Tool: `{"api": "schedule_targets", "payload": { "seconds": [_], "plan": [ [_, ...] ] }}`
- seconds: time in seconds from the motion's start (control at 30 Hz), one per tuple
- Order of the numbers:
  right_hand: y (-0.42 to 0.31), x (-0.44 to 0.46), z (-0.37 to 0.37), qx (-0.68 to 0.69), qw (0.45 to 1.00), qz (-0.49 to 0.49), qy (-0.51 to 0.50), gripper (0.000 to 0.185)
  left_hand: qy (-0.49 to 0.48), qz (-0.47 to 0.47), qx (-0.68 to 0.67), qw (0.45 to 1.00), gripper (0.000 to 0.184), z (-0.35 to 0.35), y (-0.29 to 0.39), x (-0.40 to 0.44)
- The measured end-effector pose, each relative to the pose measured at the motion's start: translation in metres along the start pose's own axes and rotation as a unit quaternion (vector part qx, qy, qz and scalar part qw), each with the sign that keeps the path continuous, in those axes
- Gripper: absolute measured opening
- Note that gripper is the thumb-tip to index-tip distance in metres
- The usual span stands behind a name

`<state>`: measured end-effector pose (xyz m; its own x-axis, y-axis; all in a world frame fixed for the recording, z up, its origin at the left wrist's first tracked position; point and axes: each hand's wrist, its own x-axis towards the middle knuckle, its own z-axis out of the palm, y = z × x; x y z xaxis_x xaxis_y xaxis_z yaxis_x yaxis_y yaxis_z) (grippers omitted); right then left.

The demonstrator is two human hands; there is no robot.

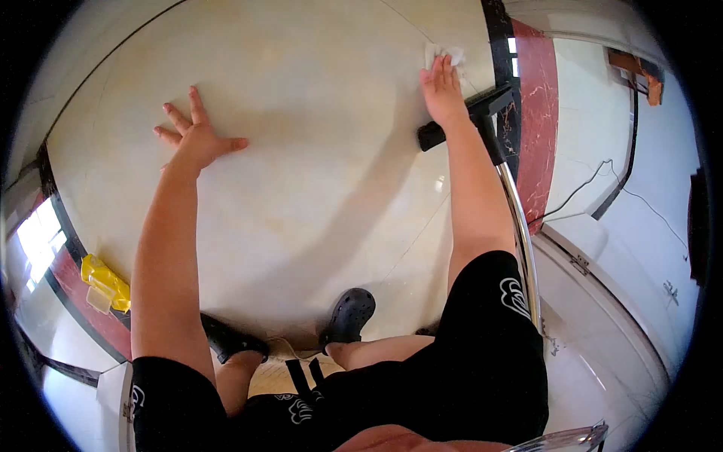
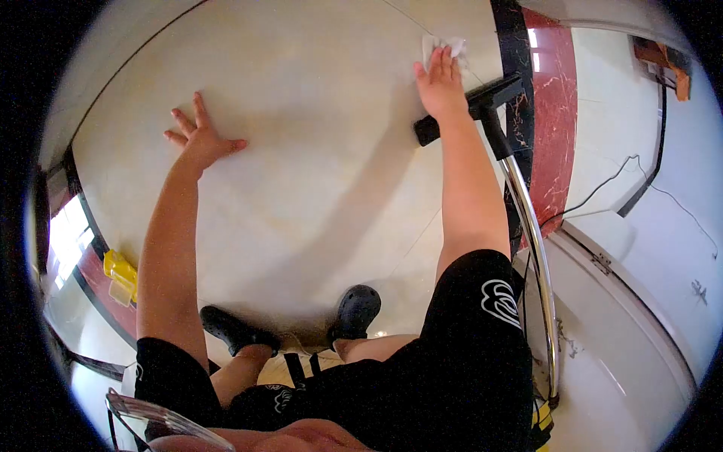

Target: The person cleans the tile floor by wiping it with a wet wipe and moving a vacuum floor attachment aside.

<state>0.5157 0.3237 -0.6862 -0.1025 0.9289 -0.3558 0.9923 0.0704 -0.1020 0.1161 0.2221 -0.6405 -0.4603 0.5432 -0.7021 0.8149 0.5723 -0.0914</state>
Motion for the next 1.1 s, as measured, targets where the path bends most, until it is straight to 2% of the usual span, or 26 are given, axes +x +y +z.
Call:
{"api": "schedule_targets", "payload": {
  "seconds": [0.1, 0.17, 0.23, 0.27, 0.3, 0.33, 0.37, 0.4, 0.43, 0.47, 0.53, 0.6, 0.63, 0.7, 0.77, 0.8, 0.83, 0.87, 0.97, 1.03, 1.07, 1.1],
  "plan": [
    [-0.017, -0.008, -0.002, -0.032, 0.999, -0.006, -0.007, 0.078, 0.065, 0.046, 0.008, 0.997, 0.128, 0.015, -0.006, 0.010],
    [-0.043, -0.011, 0.011, -0.098, 0.995, -0.034, 0.006, 0.080, 0.048, 0.005, 0.012, 0.999, 0.122, 0.000, 0.005, -0.012],
    [-0.089, -0.044, 0.018, -0.019, 0.989, -0.145, -0.018, 0.080, 0.069, 0.042, -0.022, 0.996, 0.115, 0.010, -0.003, -0.022],
    [-0.117, -0.069, 0.007, -0.043, 0.978, -0.185, -0.084, 0.083, 0.083, 0.074, -0.060, 0.992, 0.108, 0.020, -0.010, -0.029],
    [-0.132, -0.099, 0.027, -0.028, 0.960, -0.268, -0.079, 0.082, 0.089, 0.075, -0.054, 0.992, 0.108, 0.029, -0.016, -0.039],
    [-0.136, -0.127, 0.053, -0.014, 0.935, -0.347, -0.074, 0.082, 0.103, 0.121, -0.039, 0.987, 0.102, 0.041, -0.022, -0.050],
    [-0.131, -0.153, 0.065, 0.009, 0.925, -0.376, -0.047, 0.081, 0.113, 0.167, -0.024, 0.979, 0.096, 0.052, -0.029, -0.062],
    [-0.125, -0.168, 0.069, 0.032, 0.914, -0.405, -0.019, 0.080, 0.116, 0.168, -0.021, 0.979, 0.096, 0.062, -0.039, -0.072],
    [-0.119, -0.171, 0.064, 0.035, 0.914, -0.403, -0.014, 0.080, 0.130, 0.223, -0.030, 0.966, 0.095, 0.070, -0.051, -0.081],
    [-0.111, -0.173, 0.059, 0.040, 0.927, -0.374, -0.016, 0.076, 0.144, 0.277, -0.037, 0.949, 0.094, 0.073, -0.063, -0.089],
    [-0.102, -0.172, 0.053, 0.050, 0.940, -0.338, -0.010, 0.073, 0.131, 0.288, -0.028, 0.948, 0.094, 0.075, -0.081, -0.105],
    [-0.090, -0.169, 0.045, 0.134, 0.939, -0.317, 0.025, 0.067, 0.113, 0.307, -0.020, 0.945, 0.095, 0.077, -0.093, -0.114],
    [-0.081, -0.167, 0.032, 0.134, 0.942, -0.308, 0.030, 0.067, 0.098, 0.287, -0.029, 0.952, 0.094, 0.078, -0.097, -0.115],
    [-0.051, -0.171, 0.006, 0.126, 0.923, -0.325, 0.161, 0.062, 0.074, 0.255, -0.046, 0.963, 0.091, 0.078, -0.095, -0.120],
    [-0.007, -0.178, -0.015, 0.043, 0.967, -0.121, 0.221, 0.067, 0.081, 0.290, -0.064, 0.952, 0.091, 0.086, -0.101, -0.111],
    [0.019, -0.183, -0.034, 0.013, 0.965, -0.066, 0.252, 0.065, 0.094, 0.320, -0.089, 0.939, 0.091, 0.089, -0.100, -0.108],
    [0.046, -0.188, -0.036, -0.034, 0.963, -0.028, 0.266, 0.067, 0.086, 0.312, -0.088, 0.942, 0.090, 0.088, -0.093, -0.112],
    [0.070, -0.196, -0.044, -0.049, 0.974, -0.018, 0.221, 0.066, 0.083, 0.322, -0.091, 0.939, 0.090, 0.090, -0.086, -0.114],
    [0.104, -0.207, -0.048, -0.078, 0.970, -0.027, 0.227, 0.068, 0.072, 0.298, -0.070, 0.949, 0.089, 0.095, -0.074, -0.118],
    [0.102, -0.207, -0.058, -0.077, 0.984, 0.083, 0.141, 0.066, 0.056, 0.323, -0.060, 0.943, 0.088, 0.097, -0.066, -0.123],
    [0.105, -0.203, -0.056, -0.074, 0.983, 0.087, 0.143, 0.066, 0.058, 0.326, -0.056, 0.942, 0.088, 0.097, -0.064, -0.126],
    [0.110, -0.196, -0.055, -0.086, 0.987, 0.108, 0.085, 0.066, 0.042, 0.331, -0.028, 0.942, 0.087, 0.091, -0.056, -0.135]
  ]
}}
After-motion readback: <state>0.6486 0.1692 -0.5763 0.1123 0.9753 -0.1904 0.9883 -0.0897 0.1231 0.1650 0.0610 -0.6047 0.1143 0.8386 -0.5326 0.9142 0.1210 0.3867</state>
